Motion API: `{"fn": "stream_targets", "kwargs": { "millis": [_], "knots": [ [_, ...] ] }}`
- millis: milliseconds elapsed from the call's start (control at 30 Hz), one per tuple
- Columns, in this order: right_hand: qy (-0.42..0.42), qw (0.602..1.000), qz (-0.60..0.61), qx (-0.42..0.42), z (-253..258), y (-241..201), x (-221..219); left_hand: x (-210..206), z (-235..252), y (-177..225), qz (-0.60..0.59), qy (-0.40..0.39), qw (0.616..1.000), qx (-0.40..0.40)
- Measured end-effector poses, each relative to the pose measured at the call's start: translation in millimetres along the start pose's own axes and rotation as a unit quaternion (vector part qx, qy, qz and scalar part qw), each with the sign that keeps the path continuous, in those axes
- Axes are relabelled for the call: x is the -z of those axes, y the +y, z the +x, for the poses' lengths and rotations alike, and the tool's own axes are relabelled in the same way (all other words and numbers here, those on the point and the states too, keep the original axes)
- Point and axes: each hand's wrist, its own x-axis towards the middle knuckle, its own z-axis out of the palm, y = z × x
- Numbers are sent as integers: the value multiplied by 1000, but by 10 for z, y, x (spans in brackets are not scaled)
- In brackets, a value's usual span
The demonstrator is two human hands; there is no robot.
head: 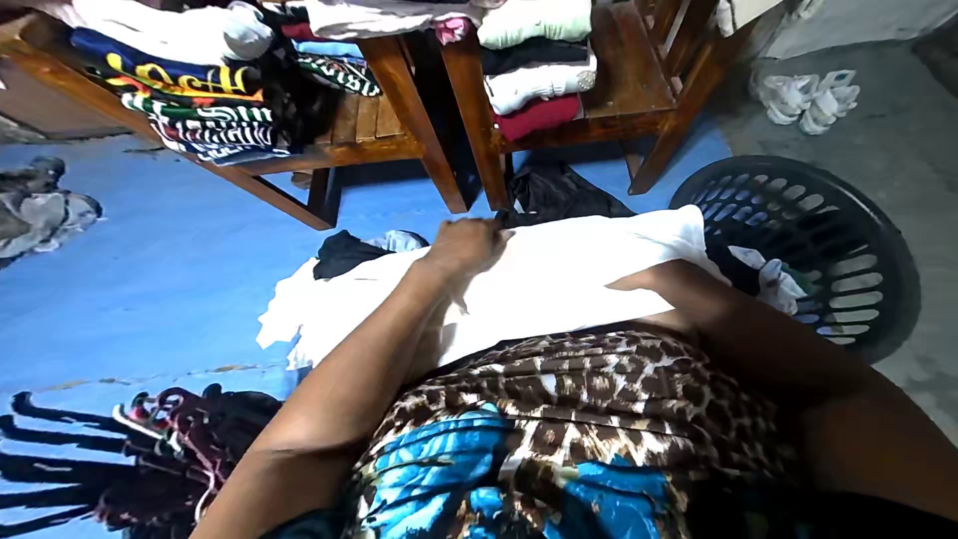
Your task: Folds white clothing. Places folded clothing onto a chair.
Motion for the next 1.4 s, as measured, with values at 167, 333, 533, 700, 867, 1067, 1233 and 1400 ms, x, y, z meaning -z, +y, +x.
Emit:
{"fn": "stream_targets", "kwargs": {
  "millis": [167, 333, 533, 700, 867, 1067, 1233, 1400],
  "knots": [
    [83, 996, 0, -45, -411, 47, 201, -180, 16, -254, -37, -68, 995, 56],
    [212, 976, 11, -42, -596, 660, -47, -109, 0, -287, -63, -6, 997, 42],
    [156, 953, 217, -141, -1063, 1325, -435, -129, -9, -269, -49, 3, 998, 33],
    [345, 905, 210, -132, -1292, 1236, 55, -150, 15, -254, -46, -4, 999, 21],
    [328, 925, 179, 71, -568, 817, 446, -163, 30, -217, -44, -3, 999, 17],
    [48, 994, 94, 23, 273, 1055, 773, -160, -3, -215, -47, -5, 999, 20],
    [-32, 993, 113, -24, 240, 1254, 945, -177, 11, -299, -58, 7, 998, 6],
    [29, 981, 165, -92, 74, 1760, 765, -177, 22, -321, -43, -9, 999, 13]
  ]
}}
